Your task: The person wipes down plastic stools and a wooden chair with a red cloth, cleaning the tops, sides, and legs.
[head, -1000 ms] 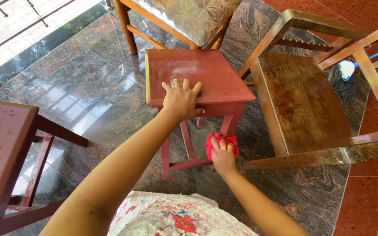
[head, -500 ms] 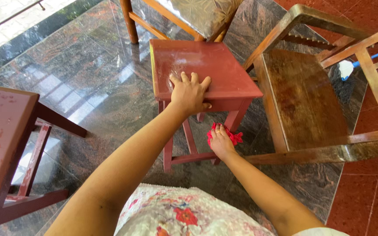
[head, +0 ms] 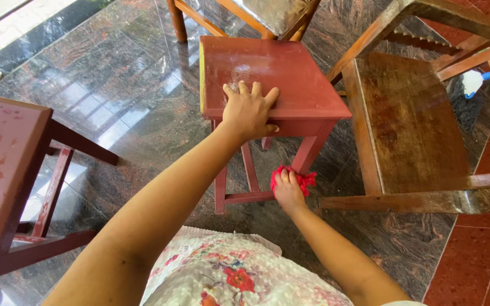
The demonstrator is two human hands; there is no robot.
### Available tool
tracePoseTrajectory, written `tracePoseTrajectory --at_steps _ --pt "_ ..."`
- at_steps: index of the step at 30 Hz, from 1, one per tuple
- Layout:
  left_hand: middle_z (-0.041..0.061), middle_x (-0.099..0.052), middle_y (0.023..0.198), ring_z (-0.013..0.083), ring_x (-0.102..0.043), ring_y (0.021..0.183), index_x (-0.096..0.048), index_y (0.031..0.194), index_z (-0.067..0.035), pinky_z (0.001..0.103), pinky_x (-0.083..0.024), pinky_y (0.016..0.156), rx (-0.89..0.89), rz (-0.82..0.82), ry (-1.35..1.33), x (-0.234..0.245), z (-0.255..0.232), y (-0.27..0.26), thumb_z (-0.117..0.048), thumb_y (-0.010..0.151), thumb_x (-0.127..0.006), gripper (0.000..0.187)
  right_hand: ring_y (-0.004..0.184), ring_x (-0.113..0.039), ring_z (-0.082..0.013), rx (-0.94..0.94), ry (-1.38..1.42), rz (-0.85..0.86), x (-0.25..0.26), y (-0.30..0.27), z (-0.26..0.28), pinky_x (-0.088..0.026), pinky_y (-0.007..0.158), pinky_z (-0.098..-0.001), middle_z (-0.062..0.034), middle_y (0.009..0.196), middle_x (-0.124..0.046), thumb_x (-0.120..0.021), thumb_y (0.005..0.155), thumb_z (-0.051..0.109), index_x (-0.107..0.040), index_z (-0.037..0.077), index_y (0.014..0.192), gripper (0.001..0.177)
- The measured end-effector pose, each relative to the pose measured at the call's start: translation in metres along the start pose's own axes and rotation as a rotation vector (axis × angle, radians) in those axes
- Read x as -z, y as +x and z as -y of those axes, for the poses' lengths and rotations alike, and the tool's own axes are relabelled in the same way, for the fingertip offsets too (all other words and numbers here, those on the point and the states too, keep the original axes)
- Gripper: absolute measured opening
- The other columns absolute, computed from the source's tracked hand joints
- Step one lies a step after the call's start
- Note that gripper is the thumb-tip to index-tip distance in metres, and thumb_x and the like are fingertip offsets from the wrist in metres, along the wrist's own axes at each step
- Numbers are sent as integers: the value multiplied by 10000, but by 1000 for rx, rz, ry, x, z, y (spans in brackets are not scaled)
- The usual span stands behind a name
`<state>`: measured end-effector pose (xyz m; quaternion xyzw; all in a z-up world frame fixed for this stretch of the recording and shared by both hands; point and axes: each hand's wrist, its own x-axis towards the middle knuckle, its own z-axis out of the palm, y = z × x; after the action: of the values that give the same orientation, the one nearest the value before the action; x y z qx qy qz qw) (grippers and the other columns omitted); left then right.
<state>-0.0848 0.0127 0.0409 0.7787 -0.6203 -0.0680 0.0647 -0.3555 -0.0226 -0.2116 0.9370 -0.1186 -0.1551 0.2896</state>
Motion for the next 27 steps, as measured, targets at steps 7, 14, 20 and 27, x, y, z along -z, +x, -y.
tracePoseTrajectory --at_steps 7,14,20,27 --pt "231 -510 1356 551 -434 1321 -419 1386 -220 804 -304 995 -5 -12 -11 2 1 0 -636 741 -802 858 1273 -495 -335 -235 224 -167 36 -1 -66 -400 1006 -550 -88 1453 -554 -581 845 182 -776 202 1039 276" --pt "210 -522 1345 521 -450 1325 -423 1384 -219 800 -304 1009 -1 -10 0 4 0 0 -638 746 -796 849 1284 -495 -348 -150 192 -88 26 -12 -27 -388 998 -537 -76 1438 -551 -602 864 261 -762 176 981 215" --pt "207 -524 1336 516 -456 1306 -422 1393 -210 794 -306 998 -6 -5 14 7 -2 -1 -634 743 -794 861 1253 -503 -322 -300 421 -277 22 -40 -33 -367 990 -525 -31 1435 -557 -637 870 188 -753 226 1162 317" --pt "191 -538 1344 488 -473 1297 -449 1373 -205 776 -327 1005 1 -23 21 11 -2 -2 -624 740 -798 835 1256 -477 -430 -629 648 -627 54 -41 -120 -402 1092 -550 -152 1381 -487 -794 724 23 -573 368 1455 838"
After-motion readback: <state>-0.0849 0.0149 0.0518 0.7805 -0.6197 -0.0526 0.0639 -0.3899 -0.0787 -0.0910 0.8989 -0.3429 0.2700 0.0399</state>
